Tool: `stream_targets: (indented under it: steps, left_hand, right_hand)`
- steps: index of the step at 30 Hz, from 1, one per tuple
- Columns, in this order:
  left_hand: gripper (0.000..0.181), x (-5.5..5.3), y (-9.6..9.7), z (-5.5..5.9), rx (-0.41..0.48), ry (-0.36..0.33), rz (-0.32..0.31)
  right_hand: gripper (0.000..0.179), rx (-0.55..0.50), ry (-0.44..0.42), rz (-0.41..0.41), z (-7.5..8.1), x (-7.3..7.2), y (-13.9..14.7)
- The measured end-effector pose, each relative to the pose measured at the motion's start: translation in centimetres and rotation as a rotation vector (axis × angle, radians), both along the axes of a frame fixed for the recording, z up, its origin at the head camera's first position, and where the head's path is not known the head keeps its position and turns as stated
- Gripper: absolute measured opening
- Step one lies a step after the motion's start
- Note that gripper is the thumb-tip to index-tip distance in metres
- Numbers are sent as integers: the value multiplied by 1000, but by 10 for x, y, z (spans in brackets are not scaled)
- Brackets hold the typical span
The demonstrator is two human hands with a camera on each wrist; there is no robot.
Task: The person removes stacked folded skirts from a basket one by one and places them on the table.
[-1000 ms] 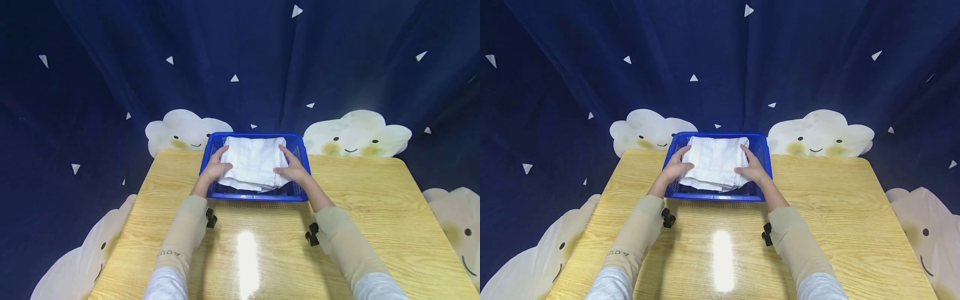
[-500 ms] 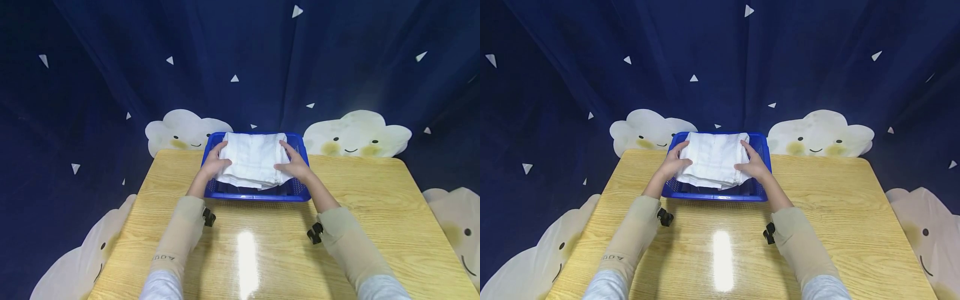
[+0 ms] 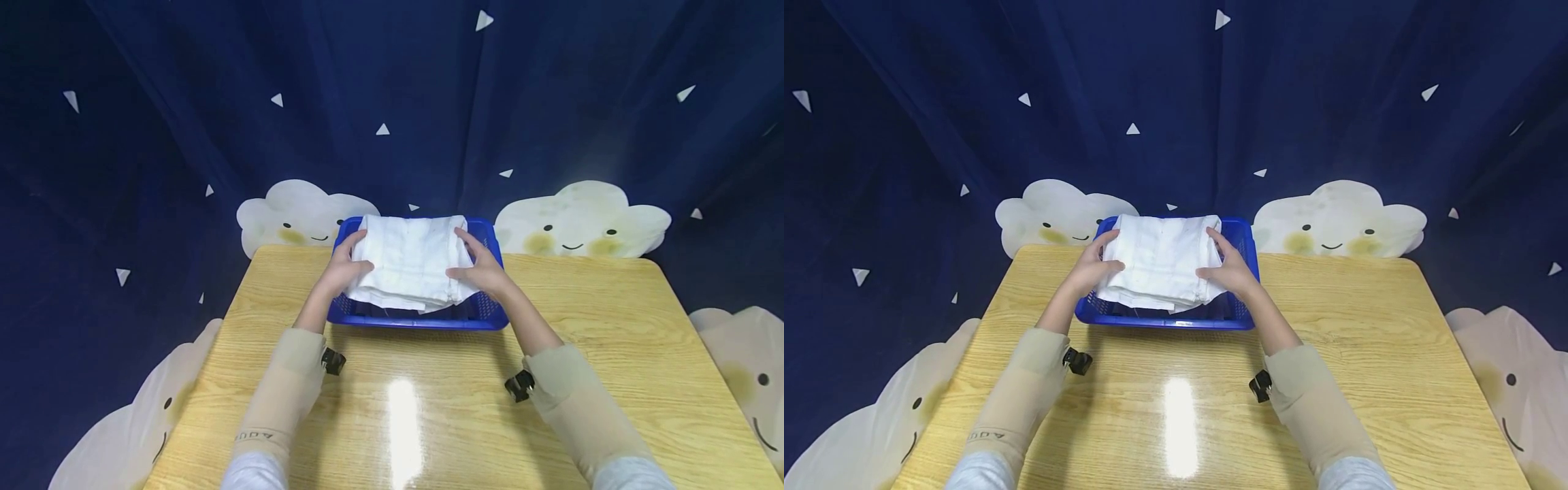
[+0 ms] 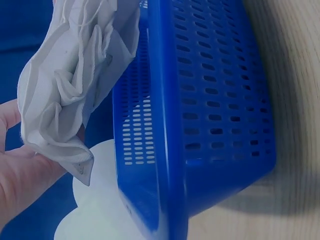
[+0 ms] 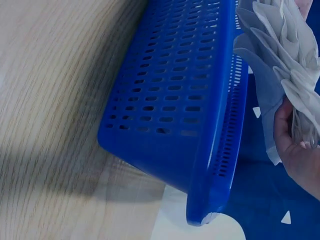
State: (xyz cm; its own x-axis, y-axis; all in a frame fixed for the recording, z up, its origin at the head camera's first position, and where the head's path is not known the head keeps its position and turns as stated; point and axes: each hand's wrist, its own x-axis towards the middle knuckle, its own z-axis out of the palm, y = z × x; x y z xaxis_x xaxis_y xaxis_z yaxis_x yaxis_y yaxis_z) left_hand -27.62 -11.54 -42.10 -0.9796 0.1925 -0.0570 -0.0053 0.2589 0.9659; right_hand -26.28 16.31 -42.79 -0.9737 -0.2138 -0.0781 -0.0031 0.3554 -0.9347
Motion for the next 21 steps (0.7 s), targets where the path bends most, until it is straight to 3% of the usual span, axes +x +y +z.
stream_targets:
  steps: [9,21]
  left_hand:
    - [73,12,-5,2,5,15,5]
    - [73,32,-12,3,11,-12,16]
  right_hand:
    - [82,31,-15,-16,5,13,-4]
    - [84,-65,5,-8,1,30,-8]
